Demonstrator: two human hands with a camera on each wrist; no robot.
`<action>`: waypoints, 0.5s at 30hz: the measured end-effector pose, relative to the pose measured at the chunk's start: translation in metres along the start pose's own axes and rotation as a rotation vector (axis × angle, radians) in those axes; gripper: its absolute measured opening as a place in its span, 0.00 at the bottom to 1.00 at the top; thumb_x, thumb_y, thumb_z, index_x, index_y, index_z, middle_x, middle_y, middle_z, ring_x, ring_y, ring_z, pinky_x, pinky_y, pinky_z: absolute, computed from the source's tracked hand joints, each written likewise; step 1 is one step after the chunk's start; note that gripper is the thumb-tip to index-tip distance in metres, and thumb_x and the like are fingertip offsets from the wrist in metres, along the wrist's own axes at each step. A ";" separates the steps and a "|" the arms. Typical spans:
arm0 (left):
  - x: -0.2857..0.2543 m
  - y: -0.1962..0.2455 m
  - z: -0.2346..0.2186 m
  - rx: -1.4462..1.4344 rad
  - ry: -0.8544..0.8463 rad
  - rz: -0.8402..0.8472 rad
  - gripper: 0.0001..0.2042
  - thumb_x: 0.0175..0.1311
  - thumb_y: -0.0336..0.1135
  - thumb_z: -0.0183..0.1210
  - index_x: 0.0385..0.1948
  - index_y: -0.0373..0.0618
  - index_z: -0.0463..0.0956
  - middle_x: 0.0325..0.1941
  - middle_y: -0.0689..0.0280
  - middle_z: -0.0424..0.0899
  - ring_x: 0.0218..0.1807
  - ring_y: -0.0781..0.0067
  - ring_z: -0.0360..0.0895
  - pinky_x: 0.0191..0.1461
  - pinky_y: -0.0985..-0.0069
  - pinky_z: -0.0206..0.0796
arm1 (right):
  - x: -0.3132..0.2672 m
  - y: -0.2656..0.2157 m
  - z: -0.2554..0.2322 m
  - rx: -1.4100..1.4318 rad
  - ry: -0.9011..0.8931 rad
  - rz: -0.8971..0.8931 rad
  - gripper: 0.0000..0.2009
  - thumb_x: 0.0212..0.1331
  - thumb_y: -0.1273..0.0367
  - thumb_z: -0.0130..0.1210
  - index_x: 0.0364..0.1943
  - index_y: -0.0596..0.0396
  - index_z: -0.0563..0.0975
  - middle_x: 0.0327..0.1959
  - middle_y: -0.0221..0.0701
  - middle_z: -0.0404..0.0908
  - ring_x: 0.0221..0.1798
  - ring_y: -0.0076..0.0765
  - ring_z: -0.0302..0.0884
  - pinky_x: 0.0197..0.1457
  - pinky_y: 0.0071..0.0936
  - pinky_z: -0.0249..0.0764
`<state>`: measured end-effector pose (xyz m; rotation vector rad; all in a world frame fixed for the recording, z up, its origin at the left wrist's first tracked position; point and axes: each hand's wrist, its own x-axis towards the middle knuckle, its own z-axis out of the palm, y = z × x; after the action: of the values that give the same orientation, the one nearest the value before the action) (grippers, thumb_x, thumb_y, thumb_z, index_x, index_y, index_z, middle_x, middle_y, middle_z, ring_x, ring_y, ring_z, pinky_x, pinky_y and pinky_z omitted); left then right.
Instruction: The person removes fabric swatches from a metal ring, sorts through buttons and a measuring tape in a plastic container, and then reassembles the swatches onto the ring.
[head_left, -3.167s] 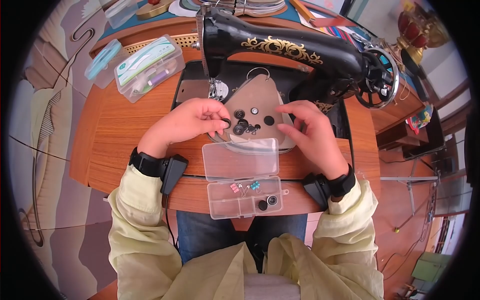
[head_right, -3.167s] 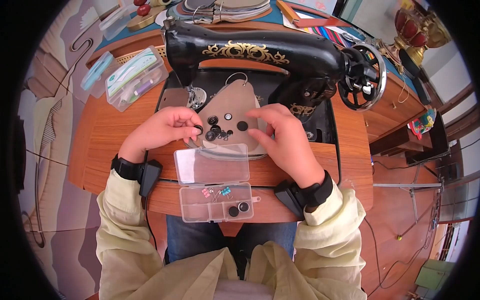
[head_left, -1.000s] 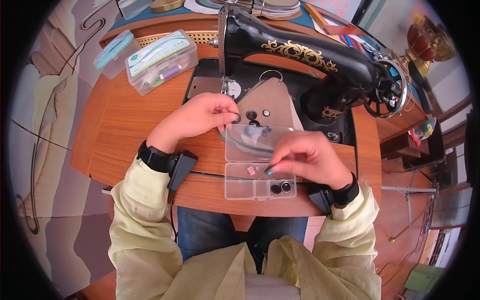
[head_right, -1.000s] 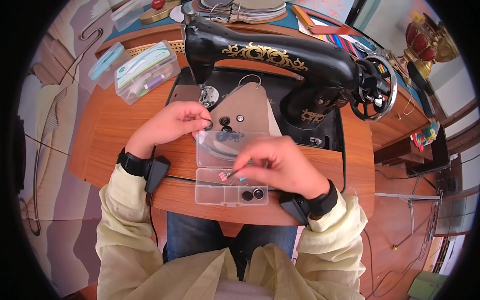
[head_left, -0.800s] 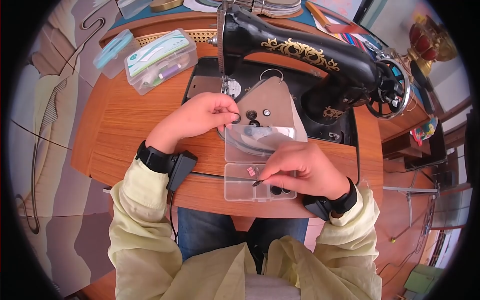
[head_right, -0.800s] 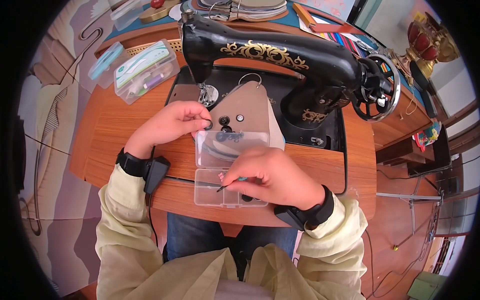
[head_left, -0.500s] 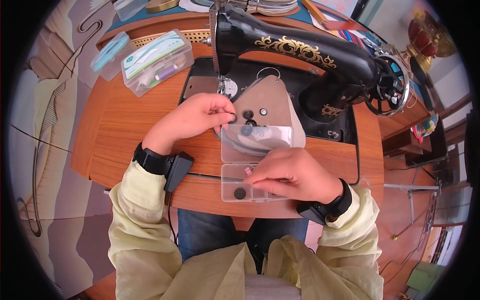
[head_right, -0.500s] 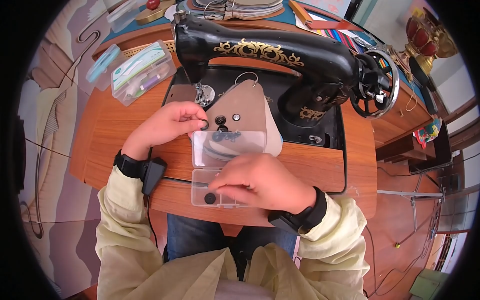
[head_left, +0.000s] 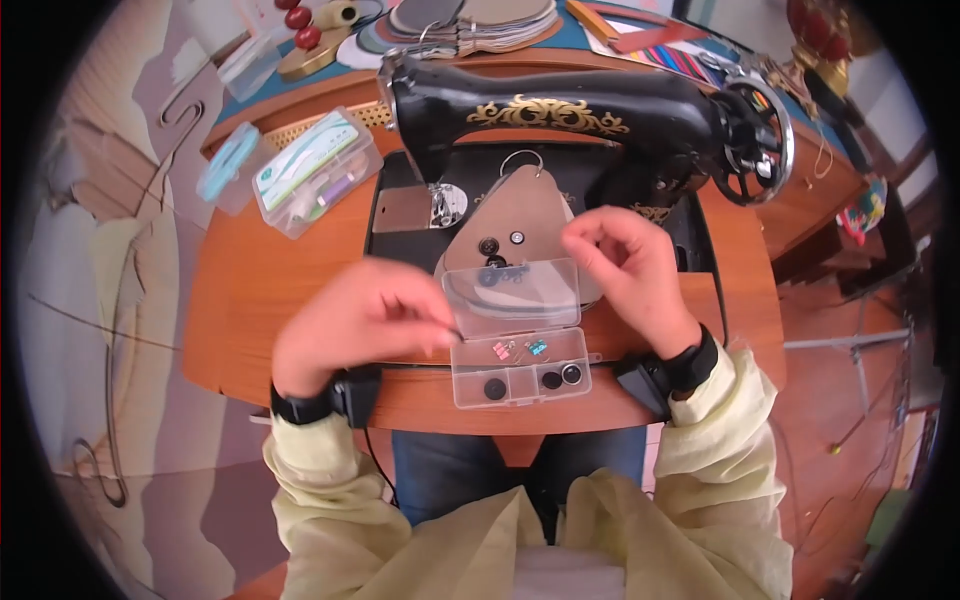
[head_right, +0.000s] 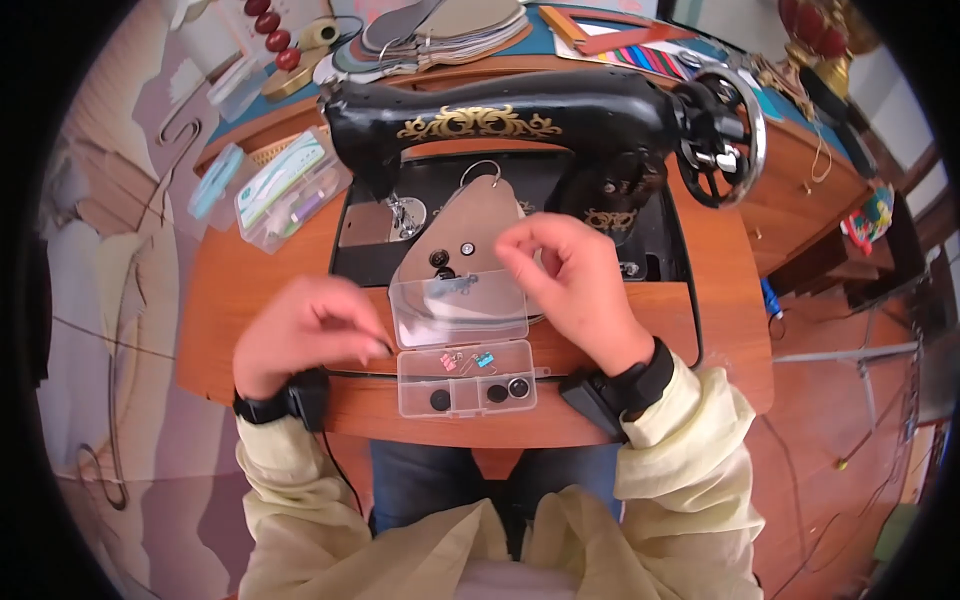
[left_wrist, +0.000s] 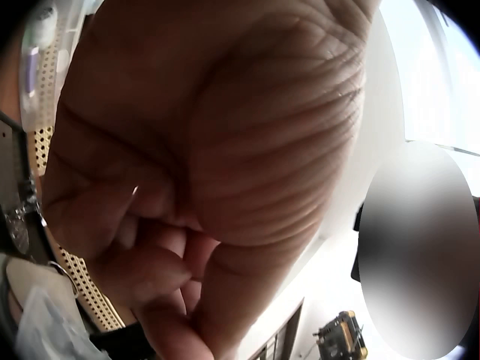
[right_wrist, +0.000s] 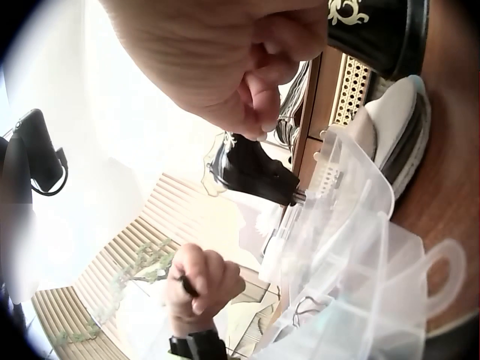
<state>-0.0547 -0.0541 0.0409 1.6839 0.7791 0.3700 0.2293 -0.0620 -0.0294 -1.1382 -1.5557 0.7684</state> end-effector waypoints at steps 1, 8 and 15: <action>0.005 -0.001 0.008 0.244 -0.073 0.180 0.05 0.59 0.29 0.64 0.33 0.39 0.80 0.28 0.67 0.81 0.32 0.76 0.78 0.37 0.79 0.68 | 0.001 -0.001 -0.001 -0.009 0.009 -0.009 0.04 0.54 0.72 0.63 0.34 0.54 0.82 0.25 0.26 0.77 0.23 0.19 0.65 0.26 0.19 0.63; 0.012 0.006 0.050 0.602 -0.150 0.029 0.07 0.48 0.31 0.67 0.27 0.42 0.78 0.27 0.61 0.78 0.31 0.59 0.75 0.35 0.70 0.66 | -0.001 -0.002 -0.003 -0.081 -0.020 -0.070 0.07 0.55 0.66 0.62 0.31 0.54 0.81 0.27 0.31 0.79 0.25 0.32 0.73 0.30 0.28 0.69; 0.013 0.006 0.051 0.510 0.090 -0.047 0.06 0.52 0.28 0.68 0.26 0.41 0.78 0.25 0.69 0.75 0.28 0.76 0.71 0.31 0.78 0.63 | -0.010 0.017 0.005 -0.129 -0.111 -0.134 0.10 0.51 0.62 0.65 0.33 0.50 0.80 0.30 0.31 0.77 0.30 0.35 0.75 0.34 0.32 0.71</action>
<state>-0.0116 -0.0833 0.0314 2.1280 1.0390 0.2251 0.2296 -0.0647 -0.0496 -1.0866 -1.7772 0.6590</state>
